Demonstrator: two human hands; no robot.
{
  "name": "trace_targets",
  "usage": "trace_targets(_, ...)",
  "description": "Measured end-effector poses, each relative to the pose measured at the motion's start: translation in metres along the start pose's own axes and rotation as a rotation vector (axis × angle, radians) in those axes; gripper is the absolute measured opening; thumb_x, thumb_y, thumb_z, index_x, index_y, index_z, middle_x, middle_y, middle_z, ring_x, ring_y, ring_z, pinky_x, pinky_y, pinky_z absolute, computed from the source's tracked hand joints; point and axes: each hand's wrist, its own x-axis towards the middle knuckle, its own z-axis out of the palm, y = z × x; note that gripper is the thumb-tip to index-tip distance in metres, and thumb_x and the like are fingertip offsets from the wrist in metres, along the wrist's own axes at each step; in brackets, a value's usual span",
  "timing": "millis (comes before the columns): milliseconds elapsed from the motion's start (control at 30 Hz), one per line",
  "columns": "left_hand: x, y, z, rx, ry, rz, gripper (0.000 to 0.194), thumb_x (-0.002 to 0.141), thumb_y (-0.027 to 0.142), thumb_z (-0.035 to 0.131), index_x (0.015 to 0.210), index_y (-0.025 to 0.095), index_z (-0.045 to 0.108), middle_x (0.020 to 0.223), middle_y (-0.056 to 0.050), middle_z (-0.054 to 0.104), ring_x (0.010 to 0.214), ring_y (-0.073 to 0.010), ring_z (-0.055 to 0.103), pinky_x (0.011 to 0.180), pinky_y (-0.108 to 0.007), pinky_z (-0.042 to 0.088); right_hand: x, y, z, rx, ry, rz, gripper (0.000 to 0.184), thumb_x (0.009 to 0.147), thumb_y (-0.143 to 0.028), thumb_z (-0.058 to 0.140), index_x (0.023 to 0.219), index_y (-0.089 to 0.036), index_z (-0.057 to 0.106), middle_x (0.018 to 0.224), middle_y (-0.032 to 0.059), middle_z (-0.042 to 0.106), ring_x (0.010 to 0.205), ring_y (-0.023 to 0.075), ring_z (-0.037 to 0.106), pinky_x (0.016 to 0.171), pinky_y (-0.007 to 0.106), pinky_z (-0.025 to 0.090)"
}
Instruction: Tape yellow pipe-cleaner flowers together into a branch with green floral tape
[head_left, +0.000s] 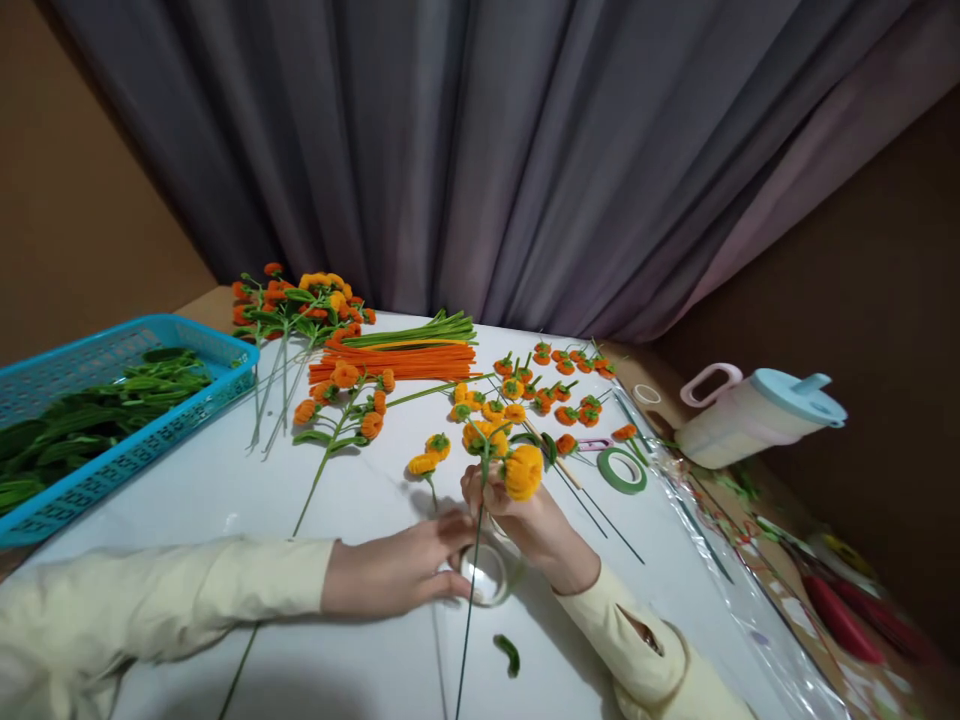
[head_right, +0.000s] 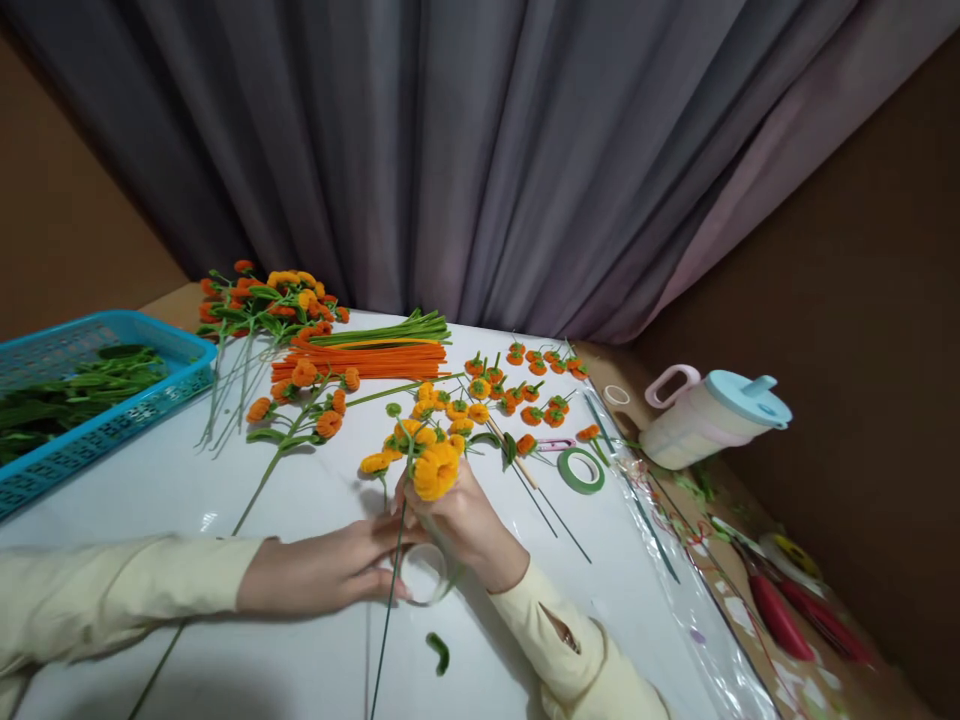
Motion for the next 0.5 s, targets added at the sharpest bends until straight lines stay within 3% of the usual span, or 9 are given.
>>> trace_targets(100,0.018,0.000,-0.014,-0.028,-0.013,0.064,0.015,0.083,0.023,0.052,0.093,0.018,0.062,0.104,-0.008,0.059,0.100,-0.0225,0.053,0.093,-0.037,0.042,0.000,0.001,-0.003,-0.022,0.031,0.009,0.030,0.061,-0.037,0.074,0.049,-0.016,0.057,0.049,0.0001,0.052,0.048,0.0121,0.043,0.048,0.026,0.035)
trace_targets(167,0.020,0.002,-0.036,-0.081,0.125,-0.076,0.010,0.079,0.019,0.052,0.079,0.015,0.061,0.085,-0.006,0.063,0.082,-0.0199,0.057,0.078,-0.033,0.047,0.000,0.002,-0.005,-0.040,0.044,0.014,0.028,0.063,-0.036,0.075,0.050,-0.016,0.060,0.049,-0.0001,0.053,0.048,0.0118,0.044,0.050,0.026,0.035)
trace_targets(233,0.017,0.005,-0.063,-0.217,0.229,-0.253,0.011,0.077,0.017,0.052,0.082,0.014,0.061,0.077,-0.003,0.064,0.072,-0.0168,0.059,0.069,-0.029,0.048,-0.001,0.004,-0.005,-0.059,0.057,0.017,0.024,0.064,-0.033,0.075,0.054,-0.015,0.064,0.052,0.0004,0.056,0.049,0.0118,0.046,0.052,0.025,0.035)
trace_targets(300,0.015,0.009,-0.087,-0.284,0.374,-0.275,0.007,0.075,0.016,0.053,0.076,0.014,0.060,0.073,-0.001,0.063,0.069,-0.0143,0.059,0.065,-0.025,0.047,-0.003,0.004,-0.003,-0.101,0.075,0.020,0.024,0.066,-0.032,0.075,0.054,-0.015,0.065,0.054,0.0012,0.059,0.053,0.0126,0.048,0.055,0.026,0.036)
trace_targets(367,0.015,0.013,-0.103,-0.373,0.448,-0.272,0.010,0.078,0.022,0.053,0.077,0.014,0.060,0.079,-0.003,0.066,0.071,-0.0145,0.062,0.061,-0.023,0.046,-0.006,0.004,0.001,-0.164,0.109,0.028,0.024,0.069,-0.034,0.074,0.055,-0.014,0.067,0.052,0.0010,0.058,0.055,0.0132,0.049,0.057,0.026,0.036)
trace_targets(500,0.023,0.022,-0.116,-0.424,0.309,-0.404,0.026,0.080,0.039,0.055,0.092,0.016,0.060,0.077,-0.005,0.070,0.069,-0.0176,0.066,0.060,-0.025,0.048,-0.009,0.004,0.011,-0.310,0.178,0.018,0.025,0.074,-0.036,0.067,0.064,-0.013,0.071,0.047,-0.0009,0.054,0.050,0.0117,0.045,0.054,0.025,0.035)
